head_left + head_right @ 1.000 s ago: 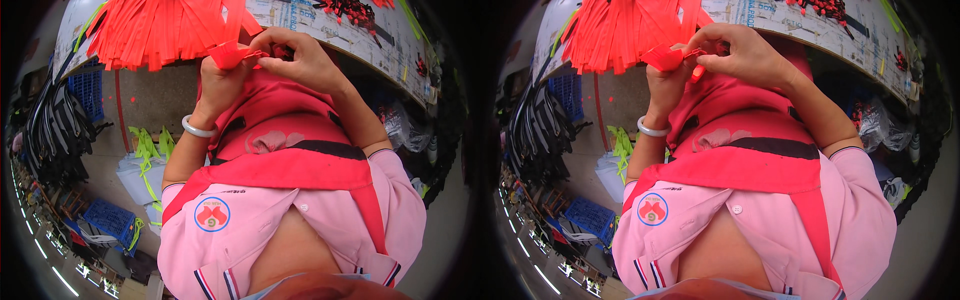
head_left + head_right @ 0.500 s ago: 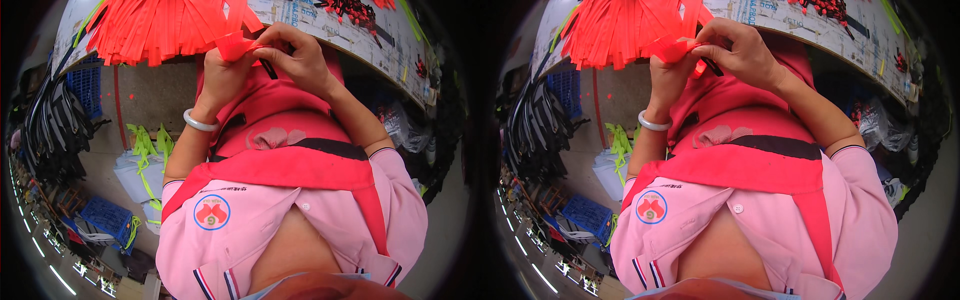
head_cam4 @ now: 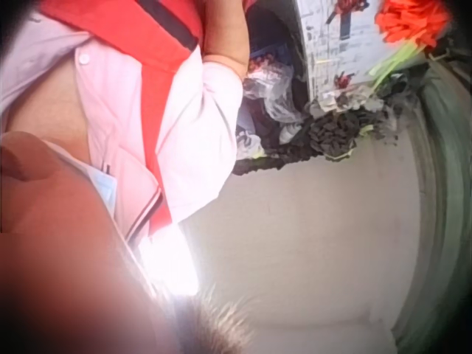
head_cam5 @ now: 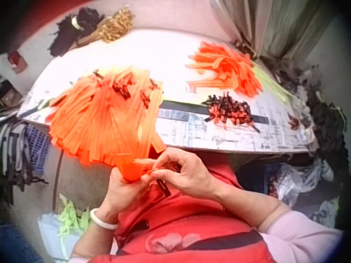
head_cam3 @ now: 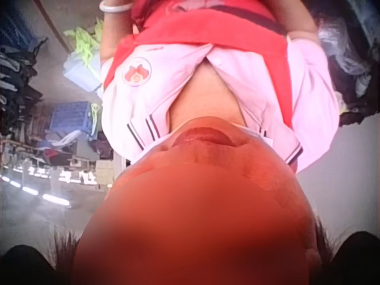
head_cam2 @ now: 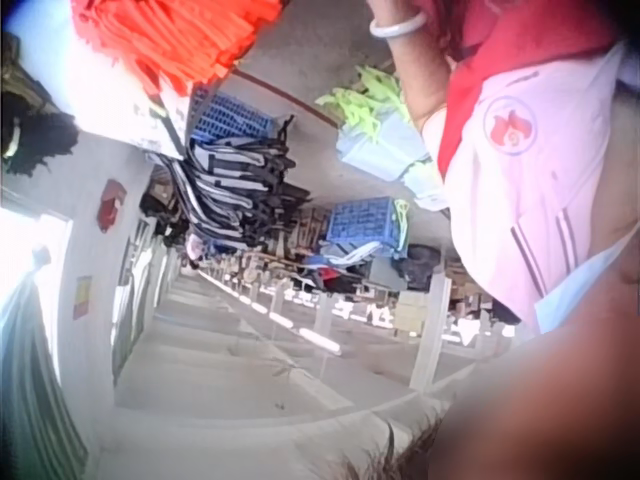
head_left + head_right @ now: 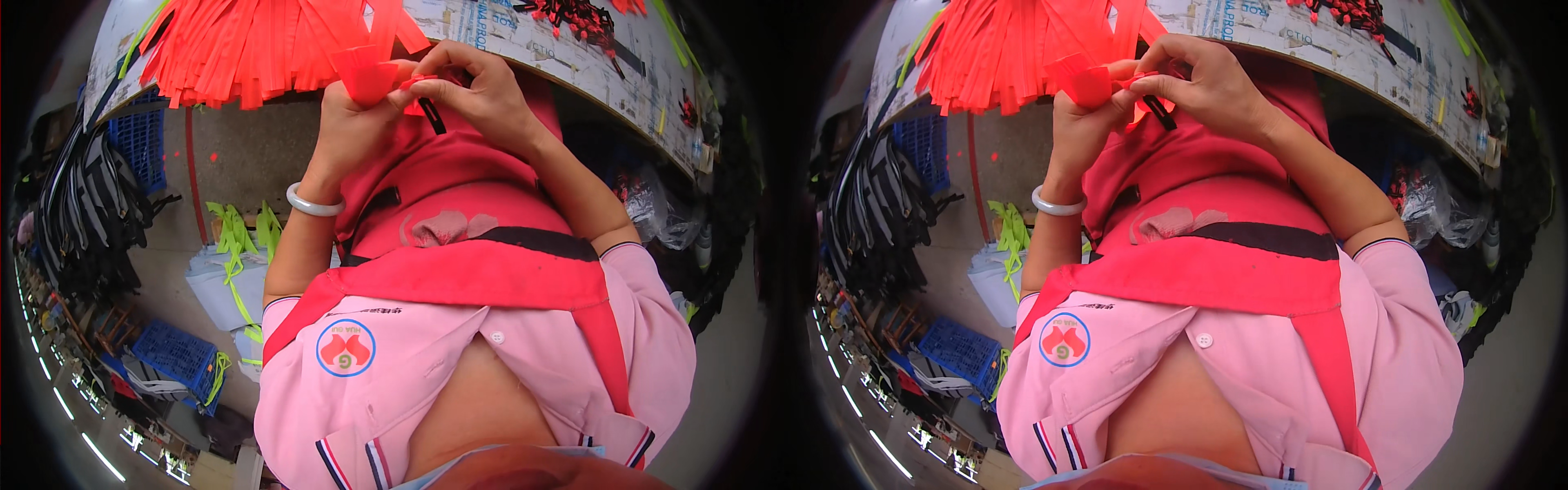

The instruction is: Attaching black plastic clips to red plastic strips at a factory workbench.

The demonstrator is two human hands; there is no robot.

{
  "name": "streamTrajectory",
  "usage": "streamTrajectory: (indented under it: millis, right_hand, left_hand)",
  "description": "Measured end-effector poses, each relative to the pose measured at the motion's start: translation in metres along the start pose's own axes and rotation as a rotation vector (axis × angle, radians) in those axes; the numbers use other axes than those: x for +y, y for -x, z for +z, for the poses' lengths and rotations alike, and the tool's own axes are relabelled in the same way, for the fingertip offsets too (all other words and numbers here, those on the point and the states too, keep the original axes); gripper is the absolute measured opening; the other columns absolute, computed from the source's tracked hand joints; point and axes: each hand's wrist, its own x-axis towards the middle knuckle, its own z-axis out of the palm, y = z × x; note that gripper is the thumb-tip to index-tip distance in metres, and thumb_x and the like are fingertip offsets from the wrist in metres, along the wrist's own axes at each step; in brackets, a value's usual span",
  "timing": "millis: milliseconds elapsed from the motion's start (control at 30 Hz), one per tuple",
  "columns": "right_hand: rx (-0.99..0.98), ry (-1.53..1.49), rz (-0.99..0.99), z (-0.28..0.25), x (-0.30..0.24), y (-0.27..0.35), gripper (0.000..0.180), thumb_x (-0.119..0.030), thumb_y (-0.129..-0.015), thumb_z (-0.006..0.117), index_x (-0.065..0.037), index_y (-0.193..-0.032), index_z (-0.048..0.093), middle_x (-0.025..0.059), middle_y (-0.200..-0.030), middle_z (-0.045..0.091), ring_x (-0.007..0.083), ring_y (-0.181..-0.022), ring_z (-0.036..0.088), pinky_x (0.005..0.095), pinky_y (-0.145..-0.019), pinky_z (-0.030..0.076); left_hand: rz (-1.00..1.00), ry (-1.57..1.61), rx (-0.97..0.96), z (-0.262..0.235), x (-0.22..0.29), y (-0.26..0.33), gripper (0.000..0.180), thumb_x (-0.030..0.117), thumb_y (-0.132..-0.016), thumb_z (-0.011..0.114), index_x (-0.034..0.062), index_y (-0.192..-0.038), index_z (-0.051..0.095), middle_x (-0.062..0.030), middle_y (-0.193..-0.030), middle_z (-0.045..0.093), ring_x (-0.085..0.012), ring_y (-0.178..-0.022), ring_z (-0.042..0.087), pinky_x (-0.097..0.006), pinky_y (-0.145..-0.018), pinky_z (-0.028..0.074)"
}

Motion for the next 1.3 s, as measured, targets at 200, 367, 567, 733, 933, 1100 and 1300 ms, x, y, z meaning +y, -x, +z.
streamTrajectory:
  millis: [200, 367, 567, 733, 933, 1100, 1300]
  right_hand:
    - [-0.102, -0.084, 0.006, -0.002, -0.009, -0.005, 0.012, -0.009, -0.086, 0.067, 0.001, -0.089, 0.06, 0.0018, -0.077, 0.06, 0.0066, -0.073, 0.056, 0.0229, -0.065, 0.046]
    - [-0.197, 0.18, -0.14, 0.031, 0.054, 0.018, 0.017, -0.013, -0.082, 0.07, -0.001, -0.088, 0.06, 0.0103, -0.079, 0.061, 0.0184, -0.073, 0.06, 0.0304, -0.066, 0.046]
    - [-0.142, -0.041, 0.092, 0.005, 0.013, -0.005, 0.018, -0.017, -0.085, 0.069, -0.001, -0.088, 0.063, 0.0029, -0.08, 0.061, 0.0092, -0.076, 0.056, 0.0256, -0.068, 0.046]
    - [-0.111, -0.105, 0.125, -0.003, 0.004, -0.018, 0.019, -0.018, -0.09, 0.064, 0.001, -0.088, 0.063, 0.0008, -0.076, 0.06, 0.0061, -0.072, 0.054, 0.0216, -0.067, 0.046]
    - [-0.151, -0.389, 0.254, 0.001, 0.013, -0.014, 0.018, -0.017, -0.094, 0.057, 0.0, -0.088, 0.06, 0.0003, -0.075, 0.057, 0.0064, -0.07, 0.051, 0.0212, -0.063, 0.042]
    - [-0.028, -0.162, 0.039, 0.004, 0.016, -0.014, 0.021, -0.021, -0.095, 0.055, -0.001, -0.09, 0.059, -0.0018, -0.074, 0.053, 0.0042, -0.071, 0.047, 0.0203, -0.063, 0.041]
    - [-0.062, -0.388, 0.097, -0.011, 0.006, -0.038, 0.022, -0.025, -0.097, 0.053, -0.003, -0.094, 0.057, -0.0063, -0.072, 0.048, 0.0009, -0.062, 0.039, 0.0184, -0.054, 0.032]
  left_hand:
    - [0.192, 0.007, 0.036, 0.001, 0.004, -0.004, 0.005, -0.001, -0.088, 0.06, -0.0009, -0.092, 0.063, 0.0014, -0.071, 0.056, -0.0032, -0.057, 0.046, -0.017, -0.049, 0.035]
    - [0.322, -0.061, -0.011, 0.025, 0.034, -0.011, 0.008, -0.009, -0.078, 0.06, -0.0016, -0.083, 0.061, -0.0056, -0.075, 0.057, -0.0138, -0.069, 0.057, -0.025, -0.062, 0.045]
    - [-0.029, 0.121, 0.065, -0.009, 0.014, -0.017, 0.017, 0.009, -0.084, 0.071, -0.0019, -0.096, 0.064, 0.0008, -0.084, 0.062, -0.006, -0.075, 0.056, -0.023, -0.065, 0.047]
    - [-0.222, 0.207, -0.007, -0.013, 0.008, -0.013, 0.016, 0.009, -0.084, 0.07, 0.0001, -0.096, 0.064, 0.0017, -0.07, 0.06, -0.003, -0.058, 0.05, -0.019, -0.05, 0.039]
    - [-0.257, 0.287, 0.006, -0.012, -0.001, -0.014, 0.014, 0.012, -0.085, 0.07, 0.0007, -0.093, 0.066, 0.0029, -0.067, 0.058, -0.0015, -0.054, 0.047, -0.018, -0.048, 0.036]
    - [-0.085, 0.146, -0.031, -0.003, 0.007, -0.019, 0.012, 0.01, -0.086, 0.069, -0.0004, -0.092, 0.067, -0.0004, -0.076, 0.064, -0.007, -0.066, 0.056, -0.021, -0.061, 0.046]
    - [-0.047, -0.004, -0.06, 0.005, -0.017, -0.006, 0.008, 0.006, -0.083, 0.07, 0.0, -0.089, 0.067, 0.0028, -0.077, 0.064, -0.0049, -0.069, 0.056, -0.022, -0.063, 0.046]
